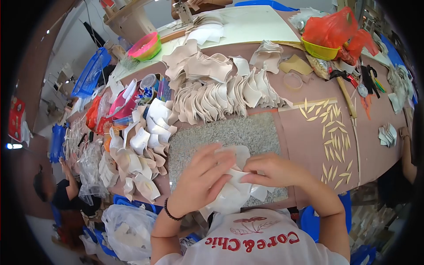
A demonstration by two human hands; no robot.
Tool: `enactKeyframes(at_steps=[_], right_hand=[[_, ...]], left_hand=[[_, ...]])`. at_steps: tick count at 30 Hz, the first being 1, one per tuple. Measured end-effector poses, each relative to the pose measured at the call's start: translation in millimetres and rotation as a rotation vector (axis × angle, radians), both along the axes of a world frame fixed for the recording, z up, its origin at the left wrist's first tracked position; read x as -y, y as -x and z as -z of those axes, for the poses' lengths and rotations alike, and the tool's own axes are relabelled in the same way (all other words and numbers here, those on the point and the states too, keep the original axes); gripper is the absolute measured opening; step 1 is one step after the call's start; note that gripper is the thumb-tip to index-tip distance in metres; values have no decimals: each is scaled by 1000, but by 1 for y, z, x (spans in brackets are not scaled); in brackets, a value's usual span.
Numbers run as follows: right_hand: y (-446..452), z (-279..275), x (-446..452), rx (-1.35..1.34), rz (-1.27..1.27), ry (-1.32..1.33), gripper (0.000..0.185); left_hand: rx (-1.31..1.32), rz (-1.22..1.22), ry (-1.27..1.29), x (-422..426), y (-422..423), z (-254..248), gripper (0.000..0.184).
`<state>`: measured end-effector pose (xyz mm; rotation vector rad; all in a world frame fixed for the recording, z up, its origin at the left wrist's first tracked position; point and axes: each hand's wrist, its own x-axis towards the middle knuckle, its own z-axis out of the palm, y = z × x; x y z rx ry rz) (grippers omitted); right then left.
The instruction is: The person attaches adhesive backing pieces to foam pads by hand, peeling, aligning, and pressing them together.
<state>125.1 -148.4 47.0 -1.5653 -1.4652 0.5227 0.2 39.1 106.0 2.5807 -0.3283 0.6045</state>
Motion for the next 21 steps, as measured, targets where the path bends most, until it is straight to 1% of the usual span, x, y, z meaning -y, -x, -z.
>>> enactKeyframes(at_steps=[1, 3, 4, 5, 6, 7, 8, 9, 10, 11, 13, 14, 15, 16, 17, 18, 19, 20, 21], right_hand=[[-2, -4, -2, 0, -13, 3, 24], [-6, -9, -5, -141, 2, 73, 27], [-6, -4, -7, -236, 50, 103, 29], [-3, 1, -11, -522, 153, 126, 29], [0, 7, -16, -806, 257, 150, 29], [3, 18, -26, -1095, 454, 88, 27], [4, 36, -31, -1097, 438, 97, 27], [5, 54, -36, -1028, 427, 95, 25], [10, 62, -40, -957, 415, 90, 24], [27, 66, -42, -693, 383, 165, 20], [54, 71, -54, -20, 238, -7, 15], [65, 78, -61, 225, 164, -62, 16], [75, 81, -69, 220, 153, -64, 16], [83, 83, -76, 373, 130, -46, 17], [90, 86, -82, 527, 109, -29, 19], [94, 92, -87, 580, 112, 2, 18], [97, 91, -90, 580, 108, 0, 18], [98, 90, -93, 622, 97, 63, 16], [99, 88, -95, 663, 86, 128, 14]], left_hand=[[-111, 84, 34, -6, 0, 0, 42], [-332, 252, 102, -15, 1, 1, 38], [-389, 265, 193, -16, 3, -2, 32], [-391, 257, 194, -16, 6, -1, 32], [-442, 120, 399, -13, 12, 1, 27], [-487, -22, 605, -10, 17, 4, 21], [-376, -104, 793, -11, 23, 14, 17], [-257, -190, 974, -11, 27, 22, 13], [-132, -272, 1067, -9, 29, 23, 15], [-125, -290, 1063, -18, 34, 24, 15], [-43, -352, 218, -41, 45, 29, 20], [-137, -361, 179, -41, 50, 28, 22], [-169, -368, 176, -40, 55, 36, 21], [-201, -373, 174, -39, 61, 50, 20], [-361, -412, 119, -39, 73, 65, 20], [-360, -419, 119, -37, 81, 75, 20], [-361, -394, 51, -34, 87, 83, 18], [-361, -368, -16, -32, 91, 92, 17], [-380, -395, 48, -28, 94, 102, 19]])
